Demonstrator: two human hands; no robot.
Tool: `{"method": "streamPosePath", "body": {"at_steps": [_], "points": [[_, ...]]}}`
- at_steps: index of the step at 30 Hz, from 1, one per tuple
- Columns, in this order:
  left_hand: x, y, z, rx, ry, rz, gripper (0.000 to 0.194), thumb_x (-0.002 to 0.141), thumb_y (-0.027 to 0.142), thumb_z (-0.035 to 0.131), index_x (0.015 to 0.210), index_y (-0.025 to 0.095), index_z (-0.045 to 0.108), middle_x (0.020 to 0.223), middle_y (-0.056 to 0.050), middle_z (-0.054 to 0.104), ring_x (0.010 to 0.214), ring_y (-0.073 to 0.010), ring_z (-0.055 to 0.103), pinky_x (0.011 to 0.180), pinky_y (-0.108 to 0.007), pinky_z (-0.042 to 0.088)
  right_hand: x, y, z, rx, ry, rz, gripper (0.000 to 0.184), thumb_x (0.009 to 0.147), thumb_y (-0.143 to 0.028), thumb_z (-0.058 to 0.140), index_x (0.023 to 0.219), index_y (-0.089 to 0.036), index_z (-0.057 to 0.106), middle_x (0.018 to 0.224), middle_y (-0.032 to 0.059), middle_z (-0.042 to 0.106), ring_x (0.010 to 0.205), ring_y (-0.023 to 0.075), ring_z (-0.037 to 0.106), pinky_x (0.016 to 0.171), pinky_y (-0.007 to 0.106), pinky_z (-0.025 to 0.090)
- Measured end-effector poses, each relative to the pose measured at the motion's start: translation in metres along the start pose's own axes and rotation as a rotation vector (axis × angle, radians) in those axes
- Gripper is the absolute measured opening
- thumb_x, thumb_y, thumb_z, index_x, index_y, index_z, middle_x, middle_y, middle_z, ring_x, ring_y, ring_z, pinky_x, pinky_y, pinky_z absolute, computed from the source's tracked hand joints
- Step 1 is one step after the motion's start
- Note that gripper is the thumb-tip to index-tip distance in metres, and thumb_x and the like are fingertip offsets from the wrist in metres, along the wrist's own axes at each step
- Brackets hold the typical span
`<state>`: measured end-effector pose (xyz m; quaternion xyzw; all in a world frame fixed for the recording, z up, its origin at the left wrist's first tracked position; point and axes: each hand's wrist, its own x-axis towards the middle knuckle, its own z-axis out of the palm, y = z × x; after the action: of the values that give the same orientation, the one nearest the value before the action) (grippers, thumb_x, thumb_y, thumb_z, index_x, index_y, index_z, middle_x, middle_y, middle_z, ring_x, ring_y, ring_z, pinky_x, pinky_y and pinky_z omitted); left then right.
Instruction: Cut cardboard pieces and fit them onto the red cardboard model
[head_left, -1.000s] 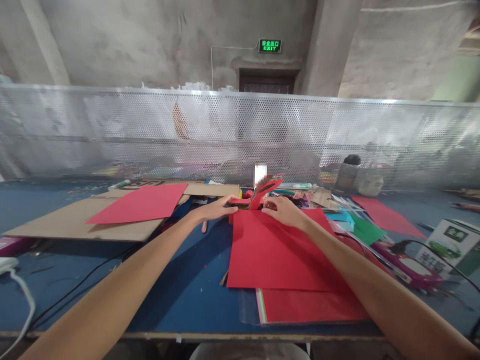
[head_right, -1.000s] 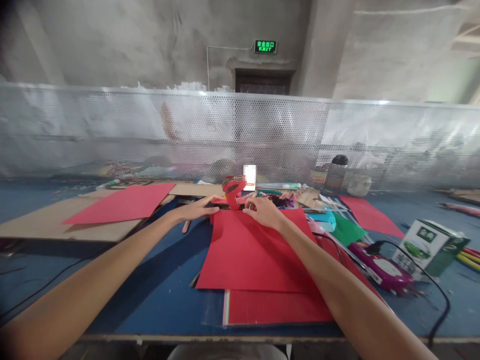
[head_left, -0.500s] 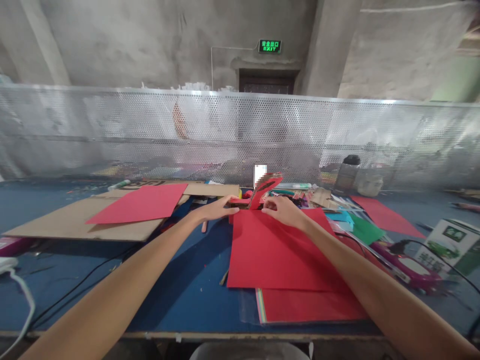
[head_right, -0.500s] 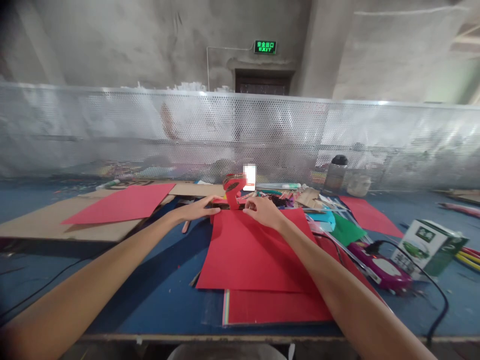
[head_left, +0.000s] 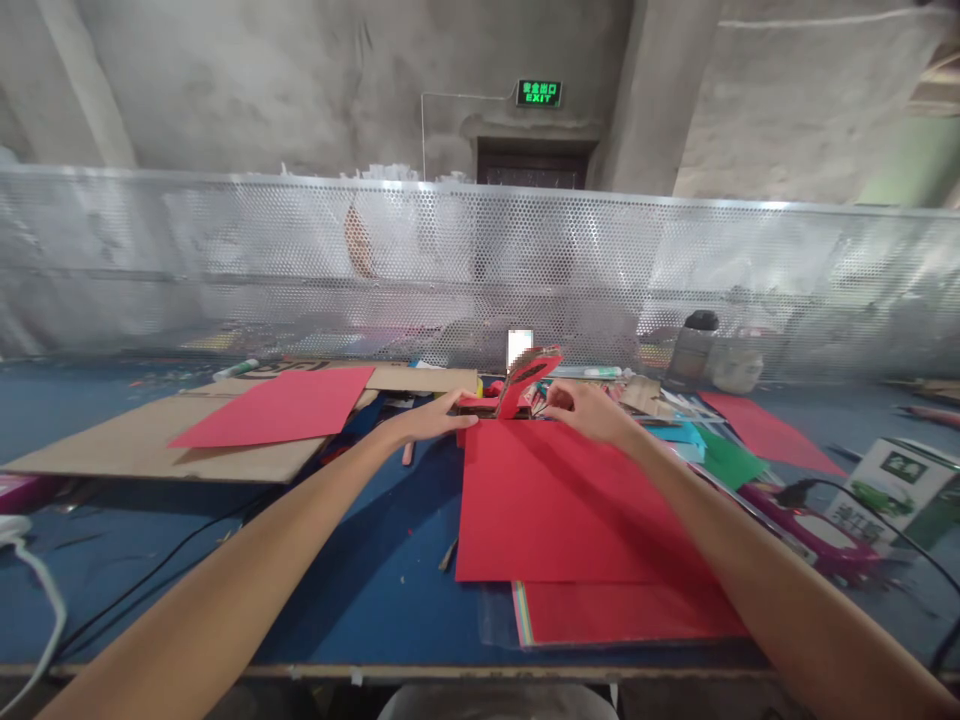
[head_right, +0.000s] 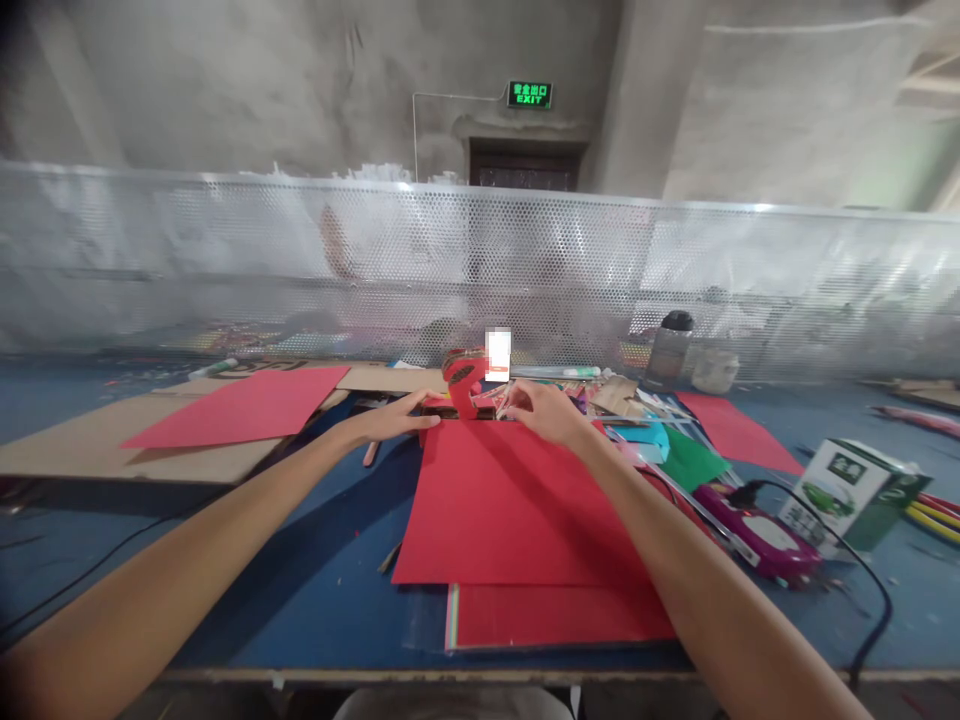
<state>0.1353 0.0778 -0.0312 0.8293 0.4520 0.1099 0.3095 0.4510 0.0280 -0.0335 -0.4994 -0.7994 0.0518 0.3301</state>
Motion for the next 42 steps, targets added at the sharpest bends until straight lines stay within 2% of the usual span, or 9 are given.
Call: {"method": "streamPosePath", "body": {"at_steps": [5,10,14,20,27,31,35,39,42], "points": [[0.0,0.0,0.0,0.011,-0.01,-0.013,0.084,0.081,0.081,0.051,0.153,0.042,0.03,0.162,-0.01,0.036,0.122,-0.0461,0.057,0.056,-0.039,0.062,0.003,0.018,-0.005,-0.154,-0.021,0.092,0.015,0.086,-0.032,0.066,0.076,-0.021,0.067,0.079,0.0014,0.073,0.072,0.0173,0.063,0.065,0.028,0.038],[0.002,0.0,0.001,-0.002,-0.001,-0.01,0.083,0.081,0.08,0.052,0.152,0.041,0.031,0.163,-0.01,0.035,0.125,-0.0473,0.055,0.057,-0.037,0.061,0.001,0.015,-0.006,-0.219,-0.061,0.082,0.025,0.094,-0.033,0.057,0.075,-0.021,0.068,0.073,0.0004,0.071,0.069,0.0161,0.062,0.063,0.027,0.033],[0.003,-0.001,0.001,-0.007,0.002,-0.012,0.083,0.081,0.081,0.053,0.151,0.041,0.032,0.165,-0.01,0.032,0.127,-0.049,0.054,0.055,-0.035,0.06,0.002,0.014,-0.004,-0.237,-0.015,0.122,0.033,0.099,-0.039,0.051,0.079,-0.02,0.067,0.075,0.0018,0.072,0.07,0.0163,0.062,0.063,0.027,0.033],[0.005,-0.006,0.001,-0.029,0.026,-0.015,0.085,0.081,0.078,0.055,0.153,0.04,0.032,0.165,-0.011,0.03,0.126,-0.0496,0.054,0.057,-0.036,0.059,0.005,0.016,-0.003,-0.2,0.042,0.14,0.022,0.09,-0.034,0.067,0.075,-0.019,0.068,0.072,0.0022,0.071,0.066,0.0159,0.061,0.061,0.026,0.035],[0.007,-0.011,0.001,-0.039,0.051,0.055,0.08,0.083,0.073,0.058,0.152,0.036,0.041,0.158,-0.015,0.043,0.114,-0.0459,0.062,0.057,-0.035,0.058,0.007,0.015,-0.001,-0.057,0.095,0.054,0.004,0.082,-0.02,0.072,0.079,-0.02,0.069,0.071,0.0003,0.072,0.065,0.0153,0.065,0.062,0.025,0.039],[0.005,-0.011,0.002,-0.05,0.079,0.078,0.08,0.083,0.071,0.06,0.153,0.034,0.042,0.157,-0.016,0.045,0.112,-0.0448,0.064,0.055,-0.033,0.057,0.007,0.016,-0.001,-0.005,0.058,-0.002,0.012,0.086,-0.015,0.064,0.09,-0.02,0.074,0.079,0.0024,0.077,0.071,0.0174,0.069,0.067,0.027,0.045],[0.001,-0.007,0.002,-0.064,0.074,0.048,0.085,0.081,0.073,0.062,0.154,0.035,0.039,0.163,-0.016,0.035,0.12,-0.0493,0.058,0.054,-0.031,0.056,0.005,0.011,-0.003,-0.069,-0.024,0.019,0.019,0.085,-0.011,0.062,0.091,-0.02,0.077,0.085,0.0035,0.078,0.079,0.0191,0.072,0.072,0.027,0.047],[-0.001,-0.005,0.002,-0.075,0.063,0.051,0.087,0.081,0.073,0.062,0.155,0.034,0.038,0.166,-0.016,0.03,0.124,-0.0519,0.055,0.054,-0.03,0.056,0.0,0.004,-0.005,-0.142,-0.081,0.065,0.013,0.085,-0.024,0.068,0.092,-0.021,0.079,0.085,0.0046,0.078,0.079,0.0217,0.07,0.07,0.029,0.045],[-0.002,-0.004,0.001,-0.06,0.063,0.038,0.089,0.081,0.074,0.061,0.158,0.036,0.035,0.167,-0.015,0.028,0.127,-0.0536,0.053,0.053,-0.03,0.056,-0.004,0.004,-0.006,-0.132,-0.148,-0.006,0.024,0.093,-0.036,0.06,0.093,-0.022,0.08,0.094,0.0056,0.078,0.084,0.0224,0.069,0.073,0.031,0.044]]}}
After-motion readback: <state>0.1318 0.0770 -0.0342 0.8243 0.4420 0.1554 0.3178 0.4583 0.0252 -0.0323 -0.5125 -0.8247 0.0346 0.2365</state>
